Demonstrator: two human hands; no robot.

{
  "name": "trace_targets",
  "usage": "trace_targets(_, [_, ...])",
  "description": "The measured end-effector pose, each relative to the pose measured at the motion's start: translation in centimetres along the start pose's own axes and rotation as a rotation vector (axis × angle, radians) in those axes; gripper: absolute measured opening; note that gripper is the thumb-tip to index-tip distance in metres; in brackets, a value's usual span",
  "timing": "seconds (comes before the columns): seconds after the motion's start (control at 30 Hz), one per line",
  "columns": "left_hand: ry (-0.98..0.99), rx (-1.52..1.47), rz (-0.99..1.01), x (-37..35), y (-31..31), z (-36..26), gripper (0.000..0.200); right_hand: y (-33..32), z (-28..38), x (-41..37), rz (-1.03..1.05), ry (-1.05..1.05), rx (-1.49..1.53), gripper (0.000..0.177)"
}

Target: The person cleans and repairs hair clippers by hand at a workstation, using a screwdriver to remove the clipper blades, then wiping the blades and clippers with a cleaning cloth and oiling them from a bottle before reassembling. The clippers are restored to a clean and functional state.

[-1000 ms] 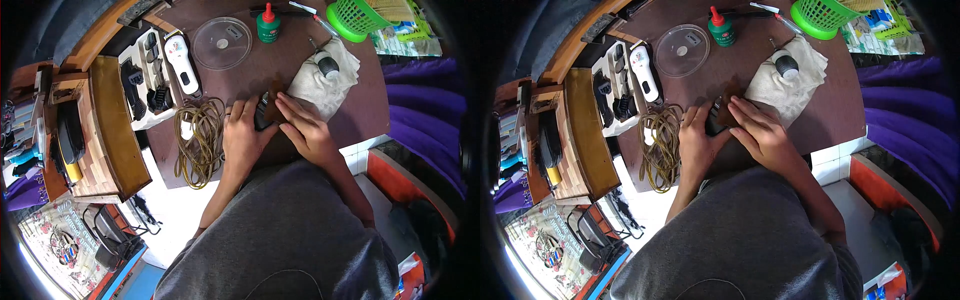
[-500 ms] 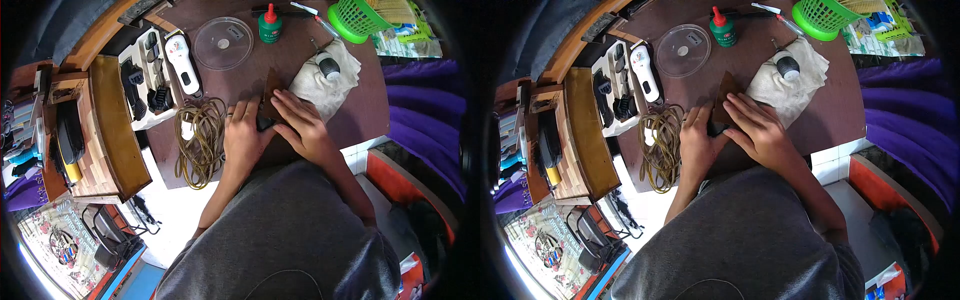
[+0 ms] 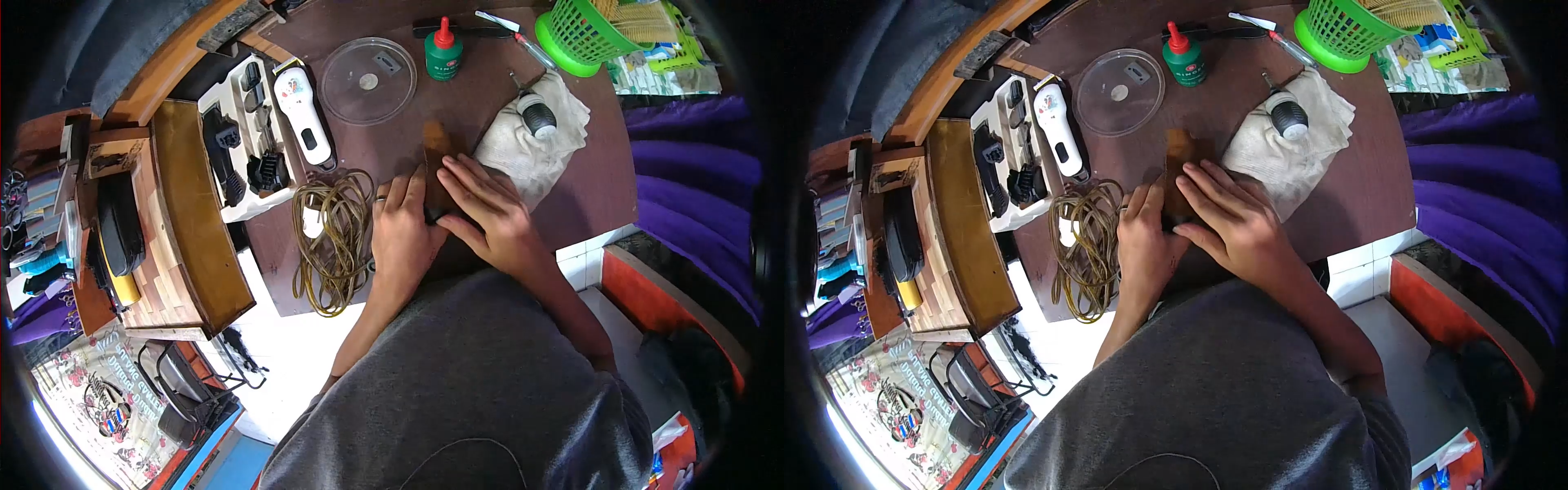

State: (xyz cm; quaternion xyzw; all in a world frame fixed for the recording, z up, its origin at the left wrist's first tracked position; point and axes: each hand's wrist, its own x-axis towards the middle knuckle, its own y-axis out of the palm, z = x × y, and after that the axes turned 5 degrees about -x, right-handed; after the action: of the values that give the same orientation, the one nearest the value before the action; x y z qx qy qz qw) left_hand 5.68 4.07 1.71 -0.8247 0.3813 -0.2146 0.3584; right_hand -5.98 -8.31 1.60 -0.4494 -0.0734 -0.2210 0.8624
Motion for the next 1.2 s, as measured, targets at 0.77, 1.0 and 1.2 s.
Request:
trace_targets(0.77, [0.013,-0.01,0.044,0.0,-0.1,0.3,0.067,0.3,-0.8,0.3,-0.024,0.085,0.028,0.054])
trace_targets(1.0, [0.049,-0.03,-0.047,0.0,0.2,0.0,0.065,-0.9,-0.1,-0.2,0.062,0.057,-0.031,0.06])
trace_targets(1.2, [0.081,0.046,-0.097,-0.3,0.8,0.2,0.061,0.8,0.6,0.8,0.068,0.074,-0.086,0.071])
